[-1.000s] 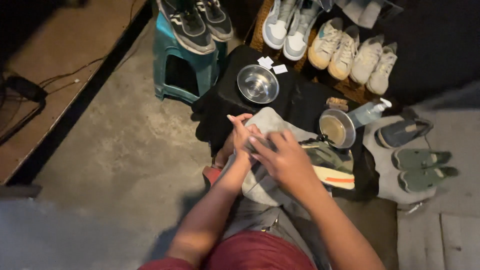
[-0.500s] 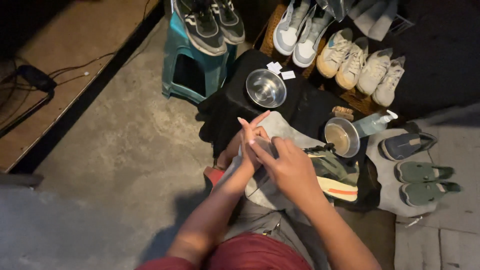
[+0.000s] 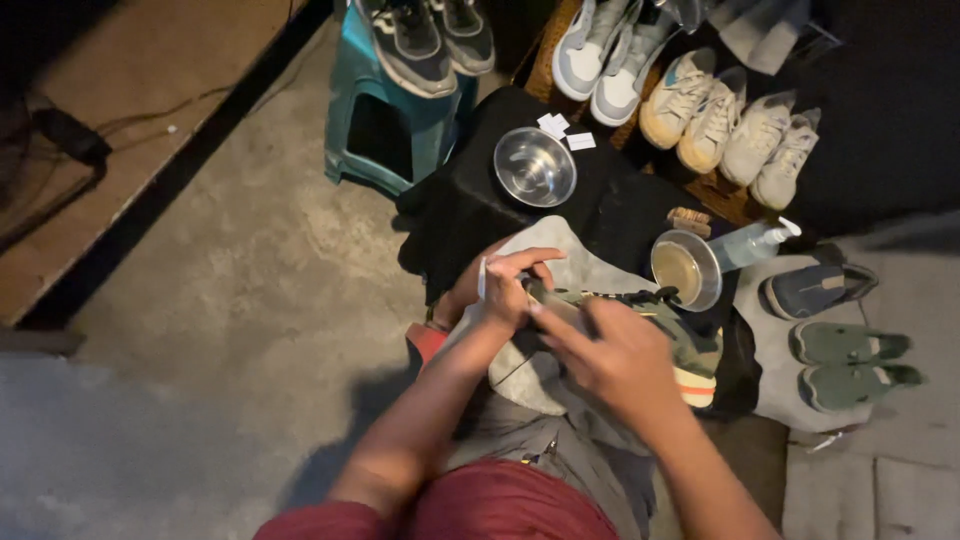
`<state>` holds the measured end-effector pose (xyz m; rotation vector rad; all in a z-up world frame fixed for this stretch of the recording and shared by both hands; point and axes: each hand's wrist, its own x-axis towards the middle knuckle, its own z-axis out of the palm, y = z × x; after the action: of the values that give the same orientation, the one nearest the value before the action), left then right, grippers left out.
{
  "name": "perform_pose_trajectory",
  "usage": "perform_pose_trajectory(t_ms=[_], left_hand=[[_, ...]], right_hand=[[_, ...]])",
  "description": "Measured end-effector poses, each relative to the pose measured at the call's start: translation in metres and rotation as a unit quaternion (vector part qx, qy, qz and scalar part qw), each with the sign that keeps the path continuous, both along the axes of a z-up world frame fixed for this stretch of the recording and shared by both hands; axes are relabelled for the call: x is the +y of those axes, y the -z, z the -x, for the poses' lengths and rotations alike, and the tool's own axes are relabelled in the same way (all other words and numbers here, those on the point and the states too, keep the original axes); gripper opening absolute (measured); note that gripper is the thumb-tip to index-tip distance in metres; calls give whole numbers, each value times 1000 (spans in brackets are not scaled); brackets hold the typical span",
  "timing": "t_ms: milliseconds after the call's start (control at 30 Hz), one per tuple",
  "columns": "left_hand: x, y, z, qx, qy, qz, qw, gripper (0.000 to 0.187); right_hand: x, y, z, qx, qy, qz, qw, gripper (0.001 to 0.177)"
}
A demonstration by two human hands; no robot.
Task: The person scrubs a green sneaker with a brush dipped in soapy water, focusing on the midsole and upper. They repeatedly dip the brush and continue scrubbing different areas of the shoe.
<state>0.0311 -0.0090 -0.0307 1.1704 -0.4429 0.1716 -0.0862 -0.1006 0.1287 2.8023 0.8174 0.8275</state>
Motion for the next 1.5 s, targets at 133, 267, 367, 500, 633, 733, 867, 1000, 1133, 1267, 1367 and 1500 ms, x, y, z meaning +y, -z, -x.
perform_pose_trajectory(t_ms=[133,267,367,500,633,733,867,1000,1133,1267,1367,1500], left_hand=[[1,8,1,56,-18,-47,997,109],[-2,25,-13,88,21,-21,996,110],[-10,28,-12,112,-11,-10,994,104],[-7,4,-3,103,-43,-66,992,85],[0,-8,-2,141,-64,-66,986,85],[4,-19,4,168,-34,-98,980,88],[10,-33,5,210,-57,-98,971,93],[10,-25,4,227,-28,-7,973,93],[4,-16,6,212,3,20,977,100],[10,-4,2,195,68,77,975,110],[16,10,-3,185,105,92,973,112],[18,-6,-3,177,73,57,980,112]], right_hand=[[17,4,-17,10,9,2,1000,22],[-9,4,16,73,44,-42,995,32],[-41,0,48,93,85,-49,991,34],[-51,7,51,74,66,-72,992,36],[-20,17,4,7,57,-75,996,28],[-3,13,-5,4,45,-126,991,25],[-17,3,21,37,30,-150,988,23],[-55,8,62,47,75,-163,983,26],[-35,-1,45,37,43,-168,984,25],[7,12,-3,-34,15,-139,990,17],[20,16,-19,-30,21,-135,990,16],[-4,25,1,28,13,-172,985,24]])
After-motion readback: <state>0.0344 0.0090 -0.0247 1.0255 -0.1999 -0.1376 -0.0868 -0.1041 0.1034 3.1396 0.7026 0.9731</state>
